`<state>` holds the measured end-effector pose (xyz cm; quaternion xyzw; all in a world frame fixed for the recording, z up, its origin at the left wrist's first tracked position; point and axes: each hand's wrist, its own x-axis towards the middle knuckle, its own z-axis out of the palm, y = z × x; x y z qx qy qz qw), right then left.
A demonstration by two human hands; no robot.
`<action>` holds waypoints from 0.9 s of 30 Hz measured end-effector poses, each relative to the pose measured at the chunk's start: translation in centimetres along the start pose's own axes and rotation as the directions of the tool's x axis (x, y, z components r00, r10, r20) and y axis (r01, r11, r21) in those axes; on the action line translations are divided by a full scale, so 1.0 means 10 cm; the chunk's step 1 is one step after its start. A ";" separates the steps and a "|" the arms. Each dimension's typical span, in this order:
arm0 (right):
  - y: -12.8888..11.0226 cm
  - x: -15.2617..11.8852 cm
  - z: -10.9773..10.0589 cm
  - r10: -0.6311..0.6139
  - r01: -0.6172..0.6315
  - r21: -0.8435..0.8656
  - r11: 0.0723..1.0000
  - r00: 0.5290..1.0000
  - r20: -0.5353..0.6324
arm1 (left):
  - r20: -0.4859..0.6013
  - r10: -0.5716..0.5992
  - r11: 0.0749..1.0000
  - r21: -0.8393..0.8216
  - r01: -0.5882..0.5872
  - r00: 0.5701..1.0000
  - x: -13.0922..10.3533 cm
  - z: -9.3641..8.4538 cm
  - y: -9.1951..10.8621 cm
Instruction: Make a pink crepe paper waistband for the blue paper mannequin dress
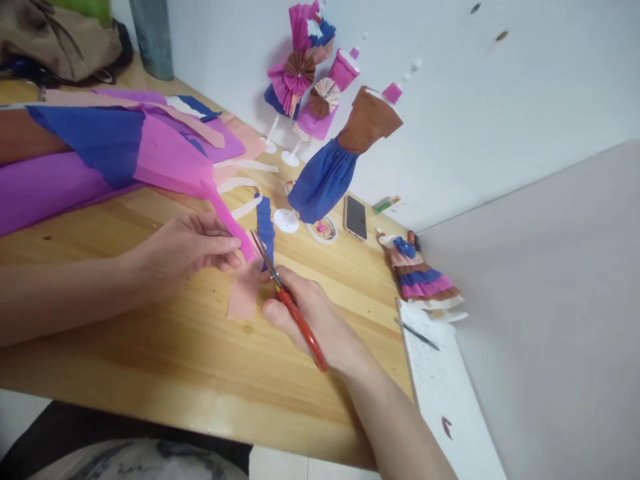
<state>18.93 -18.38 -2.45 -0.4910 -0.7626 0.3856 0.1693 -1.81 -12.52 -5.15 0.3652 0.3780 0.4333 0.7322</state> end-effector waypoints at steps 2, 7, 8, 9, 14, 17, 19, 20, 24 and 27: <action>-0.02 -0.01 -0.01 -0.002 0.002 -0.003 1.000 1.000 -0.004 | 0.002 0.007 1.000 0.001 -0.007 1.000 -0.01 0.01 0.01; -0.05 0.01 0.00 -0.015 0.015 0.019 1.000 1.000 0.015 | 0.003 0.024 1.000 -0.018 -0.024 1.000 -0.05 0.04 0.05; -0.05 0.01 0.00 -0.014 0.014 0.009 1.000 1.000 0.014 | 0.003 0.022 1.000 -0.017 -0.022 1.000 -0.06 0.04 0.06; -0.06 0.02 0.00 -0.012 0.012 -0.007 1.000 1.000 0.012 | 0.006 0.020 1.000 -0.013 -0.020 1.000 -0.06 0.05 0.06; -0.08 0.03 0.01 -0.029 0.029 -0.046 0.998 1.000 0.004 | 0.019 0.011 1.000 0.005 -0.011 1.000 -0.05 0.03 0.03; -0.08 0.03 0.01 -0.021 0.021 -0.052 0.998 1.000 0.001 | 0.040 0.016 1.000 0.000 -0.016 0.999 -0.04 0.02 0.01; -0.08 0.03 0.02 -0.023 0.023 -0.052 0.998 1.000 0.001 | 0.048 0.018 1.000 -0.003 -0.018 0.999 -0.04 0.01 0.01; -0.08 0.04 0.02 -0.028 0.028 -0.049 0.998 1.000 0.000 | 0.045 0.018 1.000 -0.004 -0.018 0.999 -0.04 0.02 0.01; -0.07 0.06 0.03 -0.046 0.046 -0.042 0.998 0.999 -0.018 | 0.025 0.010 1.000 0.008 -0.010 1.000 -0.06 0.04 0.01; -0.07 0.08 0.04 -0.043 0.042 -0.040 0.998 0.999 -0.025 | 0.001 0.003 1.000 0.025 -0.003 1.000 -0.08 0.07 0.02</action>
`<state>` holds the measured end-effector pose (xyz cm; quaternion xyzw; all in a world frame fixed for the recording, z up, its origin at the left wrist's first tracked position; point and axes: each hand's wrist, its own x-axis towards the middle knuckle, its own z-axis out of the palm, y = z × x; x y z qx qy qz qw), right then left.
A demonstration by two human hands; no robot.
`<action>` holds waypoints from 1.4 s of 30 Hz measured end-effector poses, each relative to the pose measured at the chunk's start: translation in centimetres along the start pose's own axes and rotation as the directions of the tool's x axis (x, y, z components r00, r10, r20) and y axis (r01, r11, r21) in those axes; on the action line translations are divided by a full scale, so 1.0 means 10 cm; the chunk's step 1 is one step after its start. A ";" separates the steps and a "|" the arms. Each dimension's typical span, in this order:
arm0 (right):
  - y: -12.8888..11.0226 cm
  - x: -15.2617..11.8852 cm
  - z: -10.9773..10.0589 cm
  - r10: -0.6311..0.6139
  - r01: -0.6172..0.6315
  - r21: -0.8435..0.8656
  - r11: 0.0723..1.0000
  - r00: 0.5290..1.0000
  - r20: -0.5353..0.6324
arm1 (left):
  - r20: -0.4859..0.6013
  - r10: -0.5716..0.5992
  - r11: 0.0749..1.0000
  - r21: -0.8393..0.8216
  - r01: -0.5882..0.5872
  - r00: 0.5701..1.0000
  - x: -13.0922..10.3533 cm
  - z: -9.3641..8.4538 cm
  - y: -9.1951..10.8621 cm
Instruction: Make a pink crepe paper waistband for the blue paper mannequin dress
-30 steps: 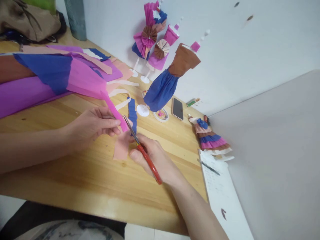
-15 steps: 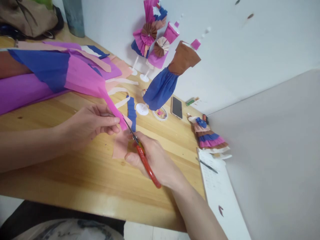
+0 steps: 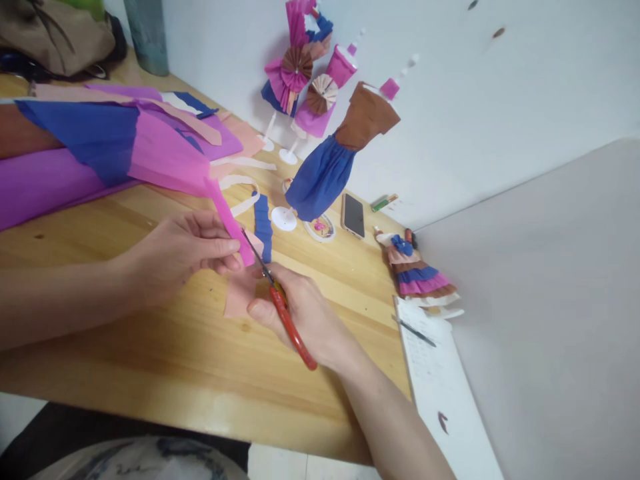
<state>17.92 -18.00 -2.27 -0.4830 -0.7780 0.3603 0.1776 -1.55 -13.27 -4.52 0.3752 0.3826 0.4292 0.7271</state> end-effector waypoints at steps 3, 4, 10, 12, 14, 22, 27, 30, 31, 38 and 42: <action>0.00 0.00 0.00 -0.002 0.002 0.003 1.000 1.000 -0.008 | -0.035 -0.007 1.000 0.014 0.007 0.999 -0.02 0.02 0.01; 0.00 0.00 0.00 -0.003 0.003 0.003 1.000 1.000 -0.010 | -0.048 -0.008 1.000 0.020 0.009 0.999 -0.02 0.03 0.02; 0.00 -0.03 0.00 0.008 -0.008 -0.015 1.000 1.000 0.013 | -0.050 0.034 0.999 0.027 -0.032 0.998 -0.03 0.05 0.02; 0.00 -0.03 0.00 0.008 -0.008 -0.022 1.000 1.000 0.014 | -0.023 0.049 0.999 0.025 -0.048 0.999 -0.02 0.05 0.00; 0.00 -0.02 0.01 0.008 -0.008 -0.023 1.000 1.000 0.012 | -0.007 0.058 0.998 0.038 -0.057 0.998 -0.02 0.04 -0.01; 0.00 -0.01 0.03 0.007 -0.007 -0.045 0.999 1.000 -0.008 | -0.025 0.036 0.996 0.081 -0.034 0.999 -0.03 0.06 -0.04; -0.01 -0.01 0.04 0.041 -0.041 -0.060 0.997 0.999 -0.003 | -0.021 0.020 0.998 0.055 -0.019 1.000 -0.02 0.06 -0.06; -0.01 -0.01 0.05 0.038 -0.038 -0.069 0.997 0.999 -0.003 | -0.026 0.009 0.998 0.056 -0.008 1.000 -0.03 0.07 -0.04; -0.01 -0.01 0.05 0.033 -0.034 -0.070 0.997 0.999 -0.007 | -0.031 0.002 0.998 0.061 0.000 1.000 -0.03 0.07 -0.04; 0.01 -0.01 0.06 0.044 -0.044 -0.046 0.998 0.999 0.003 | -0.049 -0.010 0.998 0.062 0.013 0.999 -0.03 0.09 -0.02; 0.03 -0.01 0.06 0.064 -0.063 -0.023 0.998 0.998 0.009 | -0.052 -0.028 0.996 0.079 0.032 0.998 -0.04 0.10 -0.02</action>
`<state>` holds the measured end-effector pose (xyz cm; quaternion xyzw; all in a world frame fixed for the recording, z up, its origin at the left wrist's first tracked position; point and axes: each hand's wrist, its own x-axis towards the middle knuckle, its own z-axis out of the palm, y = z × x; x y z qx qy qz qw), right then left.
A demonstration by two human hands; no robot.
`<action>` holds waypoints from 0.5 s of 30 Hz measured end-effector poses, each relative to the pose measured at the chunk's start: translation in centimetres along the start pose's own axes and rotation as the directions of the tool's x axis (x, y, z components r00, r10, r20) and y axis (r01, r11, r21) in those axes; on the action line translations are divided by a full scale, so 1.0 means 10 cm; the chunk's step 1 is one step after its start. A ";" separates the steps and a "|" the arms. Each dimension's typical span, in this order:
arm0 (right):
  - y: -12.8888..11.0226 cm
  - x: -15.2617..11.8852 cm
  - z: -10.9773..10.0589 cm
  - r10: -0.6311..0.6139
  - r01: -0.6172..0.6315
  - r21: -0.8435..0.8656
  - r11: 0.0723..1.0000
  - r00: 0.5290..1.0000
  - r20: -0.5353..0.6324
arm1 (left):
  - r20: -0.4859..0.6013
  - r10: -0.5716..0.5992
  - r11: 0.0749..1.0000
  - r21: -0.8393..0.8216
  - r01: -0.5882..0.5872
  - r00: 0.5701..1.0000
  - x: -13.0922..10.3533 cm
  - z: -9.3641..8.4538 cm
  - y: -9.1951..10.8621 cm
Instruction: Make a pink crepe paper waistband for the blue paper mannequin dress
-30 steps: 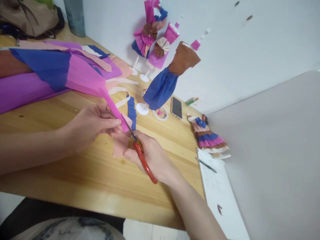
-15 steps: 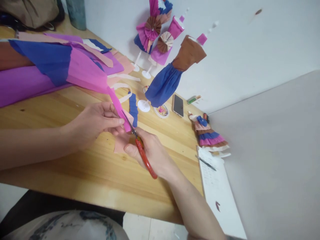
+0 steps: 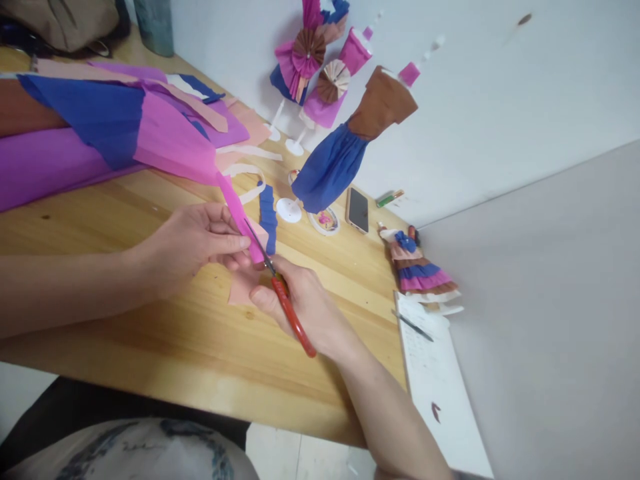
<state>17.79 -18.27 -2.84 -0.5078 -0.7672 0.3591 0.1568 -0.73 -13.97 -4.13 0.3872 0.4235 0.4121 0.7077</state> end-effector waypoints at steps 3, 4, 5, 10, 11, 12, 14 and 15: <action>-0.02 0.00 0.00 0.005 -0.005 0.017 1.000 1.000 0.000 | 0.003 0.004 1.000 -0.017 -0.004 1.000 0.00 0.00 0.00; -0.02 0.00 0.00 0.005 -0.005 0.020 1.000 1.000 0.000 | 0.005 0.006 1.000 -0.024 -0.005 1.000 0.00 0.00 -0.01; -0.03 0.00 0.00 0.006 -0.006 0.020 1.000 1.000 -0.001 | 0.007 0.008 1.000 -0.028 -0.007 1.000 0.01 -0.01 -0.01; 0.03 0.01 0.01 -0.007 0.007 0.013 1.000 1.000 -0.001 | 0.030 0.014 0.999 -0.032 -0.013 0.999 0.03 -0.02 -0.03; 0.04 0.01 0.01 -0.015 0.015 0.014 1.000 1.000 -0.002 | 0.028 0.010 1.000 -0.029 -0.010 1.000 0.03 -0.02 -0.03; 0.06 0.01 0.01 -0.021 0.021 0.015 1.000 1.000 -0.004 | 0.023 0.007 1.000 -0.025 -0.007 1.000 0.03 -0.03 -0.03; 0.08 0.01 0.02 -0.027 0.027 0.018 0.999 1.000 -0.011 | 0.027 0.011 1.000 -0.030 -0.010 1.000 0.03 -0.03 -0.03; 0.08 0.00 0.02 -0.034 0.034 0.024 0.999 0.999 -0.015 | 0.036 0.017 0.999 -0.036 -0.016 0.999 0.03 -0.03 -0.03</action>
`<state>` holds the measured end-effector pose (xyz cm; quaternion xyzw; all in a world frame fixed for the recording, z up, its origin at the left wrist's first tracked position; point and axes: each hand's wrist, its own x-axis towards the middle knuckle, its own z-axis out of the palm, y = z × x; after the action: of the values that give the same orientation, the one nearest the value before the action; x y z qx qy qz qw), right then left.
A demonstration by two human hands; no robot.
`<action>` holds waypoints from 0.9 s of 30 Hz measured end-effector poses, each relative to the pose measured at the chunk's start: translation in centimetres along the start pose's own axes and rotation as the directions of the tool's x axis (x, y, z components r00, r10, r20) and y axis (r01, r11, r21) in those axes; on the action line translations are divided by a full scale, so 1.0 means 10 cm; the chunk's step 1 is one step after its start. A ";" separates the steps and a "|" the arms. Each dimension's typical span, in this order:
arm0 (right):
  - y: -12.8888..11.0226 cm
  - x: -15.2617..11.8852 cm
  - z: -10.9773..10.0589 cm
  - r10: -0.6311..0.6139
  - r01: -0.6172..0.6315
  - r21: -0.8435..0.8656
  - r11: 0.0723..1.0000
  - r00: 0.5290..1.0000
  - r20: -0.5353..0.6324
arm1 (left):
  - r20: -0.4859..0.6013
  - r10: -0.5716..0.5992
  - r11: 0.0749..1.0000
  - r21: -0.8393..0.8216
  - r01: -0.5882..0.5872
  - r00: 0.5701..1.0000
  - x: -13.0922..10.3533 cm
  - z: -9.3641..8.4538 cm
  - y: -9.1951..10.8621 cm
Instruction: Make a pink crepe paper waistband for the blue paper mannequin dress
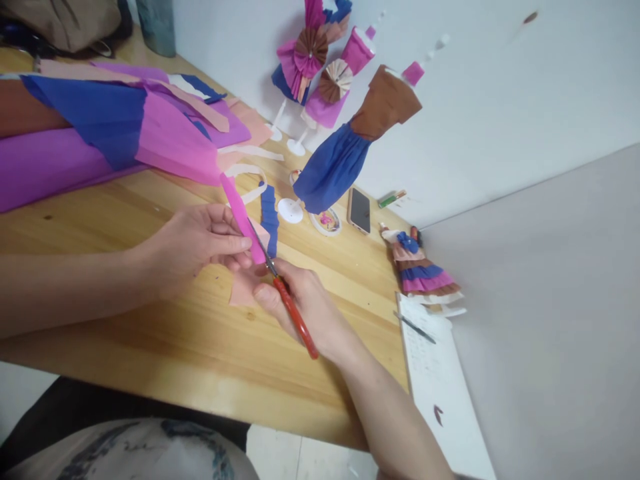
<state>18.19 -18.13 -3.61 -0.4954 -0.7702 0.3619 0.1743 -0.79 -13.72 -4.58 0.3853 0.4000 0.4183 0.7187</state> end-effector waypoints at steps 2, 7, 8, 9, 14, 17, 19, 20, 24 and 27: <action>0.01 -0.01 0.01 -0.011 0.011 0.013 1.000 1.000 -0.007 | 0.016 0.003 1.000 -0.006 -0.003 1.000 0.00 0.00 0.00; 0.03 -0.02 0.01 -0.025 0.025 0.028 0.999 1.000 -0.017 | -0.014 -0.026 1.000 0.016 0.026 1.000 -0.02 -0.01 0.02; 0.03 -0.02 0.01 -0.028 0.028 0.029 0.999 0.999 -0.017 | -0.010 -0.024 1.000 0.017 0.024 1.000 -0.02 -0.01 0.01; 0.02 -0.02 0.01 -0.028 0.028 0.029 0.999 0.999 -0.017 | 0.001 -0.021 1.000 0.018 0.021 1.000 -0.01 -0.01 0.01; 0.01 0.00 0.01 -0.009 0.009 0.028 1.000 1.000 -0.013 | 0.010 -0.012 1.000 0.015 0.012 1.000 0.00 -0.01 0.00; 0.01 0.01 0.01 0.000 0.000 0.035 0.999 1.000 -0.011 | -0.012 -0.029 0.999 0.014 0.029 1.000 -0.01 0.00 0.01; 0.02 0.01 0.01 0.001 -0.001 0.045 0.999 1.000 -0.011 | -0.019 -0.038 0.999 0.019 0.038 0.999 -0.01 0.01 0.02; 0.02 0.01 0.01 0.003 -0.002 0.049 0.999 1.000 -0.012 | -0.023 -0.039 0.999 0.024 0.040 0.999 -0.01 0.01 0.02; 0.00 0.01 0.02 0.021 -0.020 0.065 0.998 1.000 -0.014 | -0.027 -0.034 0.999 0.039 0.035 0.999 -0.01 0.00 0.03; -0.01 0.02 0.02 0.036 -0.035 0.076 0.997 0.999 -0.012 | -0.024 -0.045 0.999 0.029 0.046 0.999 0.00 0.00 0.02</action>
<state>17.91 -18.08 -3.66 -0.5046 -0.7459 0.3904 0.1914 -0.85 -13.66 -4.37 0.3819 0.4231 0.4002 0.7177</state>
